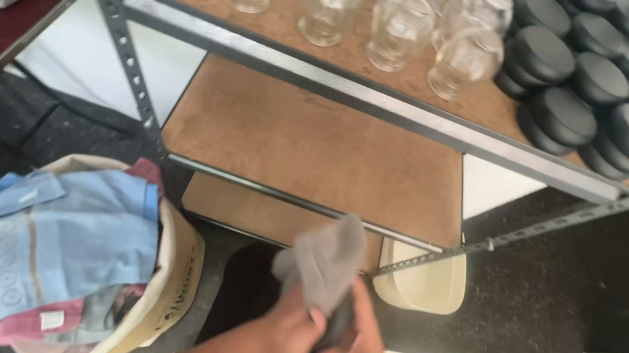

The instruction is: The person picks up black stones one by one, wipes each one with a cloth, and places them into a basket on the floor.

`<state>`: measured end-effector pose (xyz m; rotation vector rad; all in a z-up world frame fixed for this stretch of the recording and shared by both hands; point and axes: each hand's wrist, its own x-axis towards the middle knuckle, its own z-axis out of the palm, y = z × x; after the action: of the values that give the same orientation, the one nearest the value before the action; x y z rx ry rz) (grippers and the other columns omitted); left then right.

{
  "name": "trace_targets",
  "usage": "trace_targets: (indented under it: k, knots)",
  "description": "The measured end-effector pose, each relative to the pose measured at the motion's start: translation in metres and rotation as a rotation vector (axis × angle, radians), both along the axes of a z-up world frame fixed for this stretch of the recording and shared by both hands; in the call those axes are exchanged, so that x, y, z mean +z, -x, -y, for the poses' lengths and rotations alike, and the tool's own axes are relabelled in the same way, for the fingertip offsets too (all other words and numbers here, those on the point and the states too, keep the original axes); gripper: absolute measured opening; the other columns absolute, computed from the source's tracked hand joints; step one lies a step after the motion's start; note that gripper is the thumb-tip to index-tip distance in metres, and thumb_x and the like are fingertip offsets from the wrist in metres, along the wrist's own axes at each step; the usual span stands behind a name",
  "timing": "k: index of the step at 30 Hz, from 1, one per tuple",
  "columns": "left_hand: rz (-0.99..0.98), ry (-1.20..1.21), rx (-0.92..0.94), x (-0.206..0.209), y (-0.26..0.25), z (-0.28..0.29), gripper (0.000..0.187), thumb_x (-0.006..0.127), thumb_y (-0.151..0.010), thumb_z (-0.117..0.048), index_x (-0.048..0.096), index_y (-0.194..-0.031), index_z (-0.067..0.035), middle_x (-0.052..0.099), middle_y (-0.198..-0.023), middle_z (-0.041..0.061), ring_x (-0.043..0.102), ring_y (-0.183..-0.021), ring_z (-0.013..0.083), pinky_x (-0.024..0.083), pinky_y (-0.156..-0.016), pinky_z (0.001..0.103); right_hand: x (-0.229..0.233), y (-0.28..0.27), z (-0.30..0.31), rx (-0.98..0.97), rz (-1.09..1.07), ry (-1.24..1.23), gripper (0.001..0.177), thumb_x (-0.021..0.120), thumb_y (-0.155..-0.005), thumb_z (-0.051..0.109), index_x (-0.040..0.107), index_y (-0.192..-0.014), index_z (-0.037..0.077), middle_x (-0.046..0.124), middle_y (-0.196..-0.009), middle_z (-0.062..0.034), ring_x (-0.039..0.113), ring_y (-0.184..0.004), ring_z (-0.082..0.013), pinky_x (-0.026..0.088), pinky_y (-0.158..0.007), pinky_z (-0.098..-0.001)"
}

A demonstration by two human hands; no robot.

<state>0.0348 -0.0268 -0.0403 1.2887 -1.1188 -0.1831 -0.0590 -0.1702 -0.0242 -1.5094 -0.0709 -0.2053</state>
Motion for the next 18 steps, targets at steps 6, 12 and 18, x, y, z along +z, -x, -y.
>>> trace_targets:
  k: [6,12,18]
  knots:
    - [0.093,0.051,0.071,0.027,0.012,-0.013,0.082,0.009,-0.109,-0.060,0.050,-0.139,0.004,0.056,-0.140,0.027,0.054,-0.132,0.0469,0.040,-0.113,0.053,0.010,-0.020,0.006,-0.096,0.076,0.133,0.132,0.083,-0.066,0.069,0.021,-0.160,0.000,0.021,-0.170,-0.0184,0.024,-0.156,-0.0270,0.017,-0.128,-0.0425]
    - [0.167,0.056,0.072,0.045,0.010,-0.008,0.087,0.001,-0.109,-0.061,0.048,-0.142,0.004,0.052,-0.144,0.026,0.048,-0.138,0.0446,0.033,-0.117,0.054,0.004,-0.011,0.006,0.046,0.054,-0.036,0.131,0.091,-0.068,0.060,0.019,-0.160,0.000,0.035,-0.160,-0.0192,0.037,-0.147,-0.0260,0.027,-0.122,-0.0397]
    - [0.145,-0.045,0.031,0.009,0.021,0.026,0.081,0.006,-0.108,-0.057,0.039,-0.150,0.004,0.042,-0.154,0.030,0.039,-0.145,0.0472,0.026,-0.122,0.054,0.010,0.013,0.030,-0.238,0.044,0.017,0.136,0.096,-0.054,0.046,0.023,-0.161,0.002,0.035,-0.162,-0.0185,0.036,-0.148,-0.0259,0.022,-0.123,-0.0372]
